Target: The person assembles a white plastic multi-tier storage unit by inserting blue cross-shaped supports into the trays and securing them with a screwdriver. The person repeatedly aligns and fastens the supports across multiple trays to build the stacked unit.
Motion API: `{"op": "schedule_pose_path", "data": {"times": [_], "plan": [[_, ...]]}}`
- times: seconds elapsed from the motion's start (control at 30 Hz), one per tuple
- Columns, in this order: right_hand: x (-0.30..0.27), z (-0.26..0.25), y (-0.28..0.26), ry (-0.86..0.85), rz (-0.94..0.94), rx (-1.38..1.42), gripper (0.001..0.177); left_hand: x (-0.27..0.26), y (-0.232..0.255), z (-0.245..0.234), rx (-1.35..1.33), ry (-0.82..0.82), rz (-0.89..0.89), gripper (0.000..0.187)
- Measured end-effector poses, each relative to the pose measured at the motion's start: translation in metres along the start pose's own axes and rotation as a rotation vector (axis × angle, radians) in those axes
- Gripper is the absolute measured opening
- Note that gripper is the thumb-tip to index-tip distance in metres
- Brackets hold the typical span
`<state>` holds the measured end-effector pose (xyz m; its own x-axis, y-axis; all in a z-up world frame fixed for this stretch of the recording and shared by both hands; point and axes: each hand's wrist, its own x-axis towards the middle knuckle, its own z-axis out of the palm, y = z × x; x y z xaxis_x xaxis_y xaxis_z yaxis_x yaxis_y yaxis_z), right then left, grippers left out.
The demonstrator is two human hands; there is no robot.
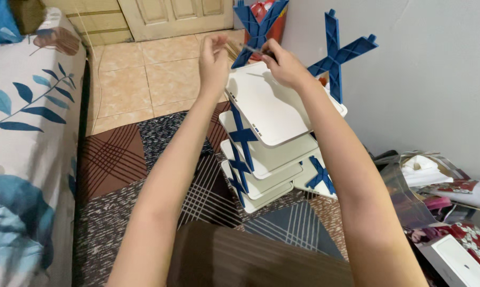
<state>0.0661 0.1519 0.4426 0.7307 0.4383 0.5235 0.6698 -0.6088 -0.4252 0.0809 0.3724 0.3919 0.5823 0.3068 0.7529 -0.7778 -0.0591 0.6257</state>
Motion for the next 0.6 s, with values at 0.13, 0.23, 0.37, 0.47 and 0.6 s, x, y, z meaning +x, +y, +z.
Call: {"op": "schedule_pose_path", "data": {"times": [0.13, 0.23, 0.37, 0.47, 0.6], "plan": [[-0.007, 0.026, 0.001, 0.122, -0.054, 0.24, 0.021, -0.01, -0.003, 0.028, -0.076, -0.08, -0.085, 0.028], [-0.019, 0.032, -0.002, 0.109, -0.071, 0.212, 0.021, -0.019, 0.005, 0.034, -0.22, -0.153, -0.184, 0.022], [-0.032, 0.025, -0.01, 0.13, -0.187, 0.141, 0.024, -0.025, 0.02, 0.033, -0.281, -0.157, -0.18, 0.02], [-0.04, 0.017, -0.019, 0.166, -0.147, 0.056, 0.021, -0.029, 0.029, 0.035, -0.277, -0.187, -0.176, 0.022], [-0.05, 0.013, -0.025, 0.219, -0.154, 0.022, 0.018, -0.037, 0.037, 0.039, -0.296, -0.192, -0.153, 0.021]]}}
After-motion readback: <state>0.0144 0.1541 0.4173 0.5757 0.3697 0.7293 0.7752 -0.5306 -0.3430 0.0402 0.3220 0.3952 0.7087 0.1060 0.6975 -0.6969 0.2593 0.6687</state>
